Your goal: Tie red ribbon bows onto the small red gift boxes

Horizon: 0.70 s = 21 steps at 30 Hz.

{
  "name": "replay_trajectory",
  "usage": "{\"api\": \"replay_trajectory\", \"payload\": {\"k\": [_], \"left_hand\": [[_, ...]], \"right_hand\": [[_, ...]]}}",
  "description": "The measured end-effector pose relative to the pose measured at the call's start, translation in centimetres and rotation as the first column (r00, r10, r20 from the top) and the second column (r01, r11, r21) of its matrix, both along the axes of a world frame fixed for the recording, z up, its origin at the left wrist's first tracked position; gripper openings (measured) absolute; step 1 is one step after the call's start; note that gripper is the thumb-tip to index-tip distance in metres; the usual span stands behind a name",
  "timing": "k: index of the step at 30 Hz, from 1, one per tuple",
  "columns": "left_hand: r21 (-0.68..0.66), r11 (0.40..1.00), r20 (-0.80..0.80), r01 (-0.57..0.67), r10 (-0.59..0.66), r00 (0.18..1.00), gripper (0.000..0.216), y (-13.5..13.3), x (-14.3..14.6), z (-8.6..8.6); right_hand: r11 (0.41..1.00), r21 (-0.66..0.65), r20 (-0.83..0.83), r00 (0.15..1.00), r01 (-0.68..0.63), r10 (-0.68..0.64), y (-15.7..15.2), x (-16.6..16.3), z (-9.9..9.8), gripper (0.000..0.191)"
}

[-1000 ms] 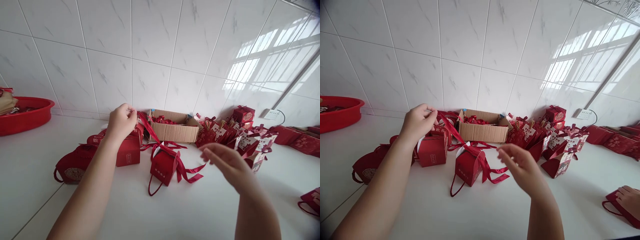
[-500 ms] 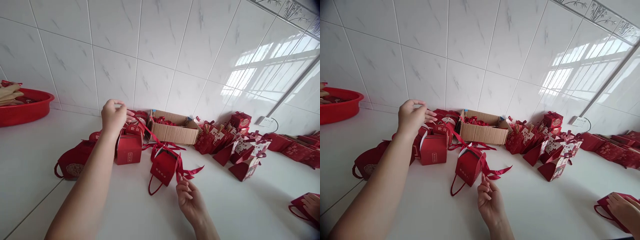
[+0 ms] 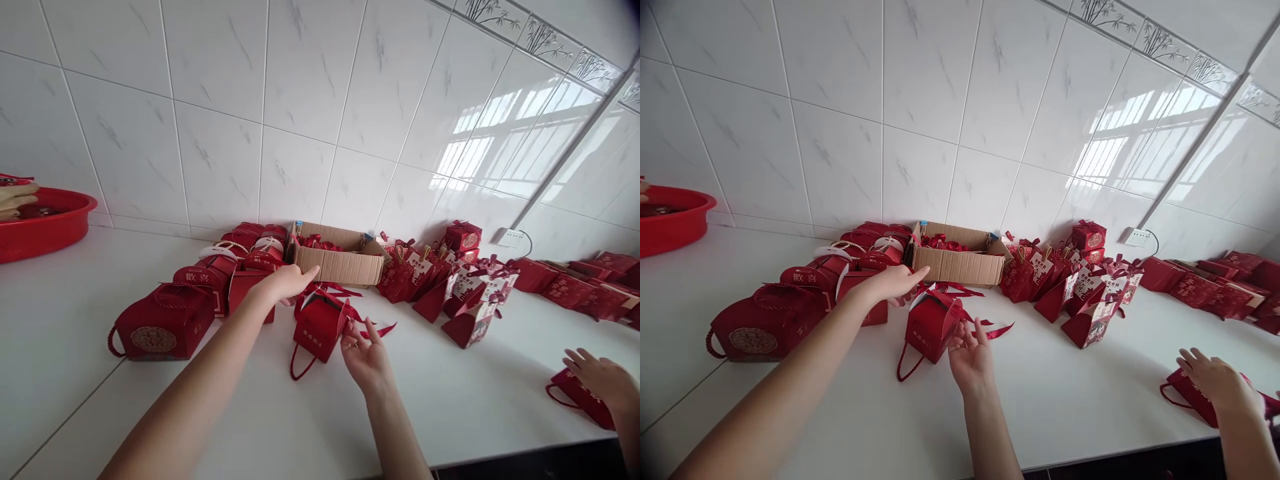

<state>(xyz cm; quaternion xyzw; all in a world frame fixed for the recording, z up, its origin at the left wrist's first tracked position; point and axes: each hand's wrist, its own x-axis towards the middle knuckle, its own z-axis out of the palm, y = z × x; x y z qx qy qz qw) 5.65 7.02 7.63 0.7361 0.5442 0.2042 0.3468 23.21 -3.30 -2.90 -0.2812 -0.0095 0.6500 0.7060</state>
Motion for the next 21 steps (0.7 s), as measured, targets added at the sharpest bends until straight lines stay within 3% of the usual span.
{"api": "replay_trajectory", "payload": {"k": [3, 7, 11, 15, 21], "left_hand": [[0.206, 0.972, 0.160, -0.114, 0.081, 0.984, 0.046, 0.1, 0.8, -1.6], [0.272, 0.944, 0.326, -0.187, 0.092, 0.941, 0.029, -0.7, 0.8, -2.7], [0.185, 0.957, 0.485, -0.223, 0.109, 0.868, 0.022, -1.6, 0.8, -3.4], [0.059, 0.973, 0.607, -0.224, 0.143, 0.782, 0.019, -2.0, 1.1, -4.0], [-0.081, 0.966, 0.698, -0.244, 0.230, 0.678, 0.013, -3.0, 1.5, -4.5]], "right_hand": [[0.998, -0.061, -0.067, 0.998, -0.010, 0.006, 0.9, -0.7, 0.8, 0.014], [0.993, -0.065, -0.038, 0.994, 0.103, -0.105, 1.1, -0.5, 1.4, 0.012], [0.994, -0.066, 0.100, 0.992, 0.083, -0.076, 0.8, -0.5, 0.9, 0.017], [0.997, -0.064, 0.272, 0.962, 0.044, -0.025, 0.6, -1.5, -0.8, 0.020], [0.978, 0.206, 0.613, 0.773, 0.045, -0.165, 1.2, -1.0, -2.1, 0.022]]}}
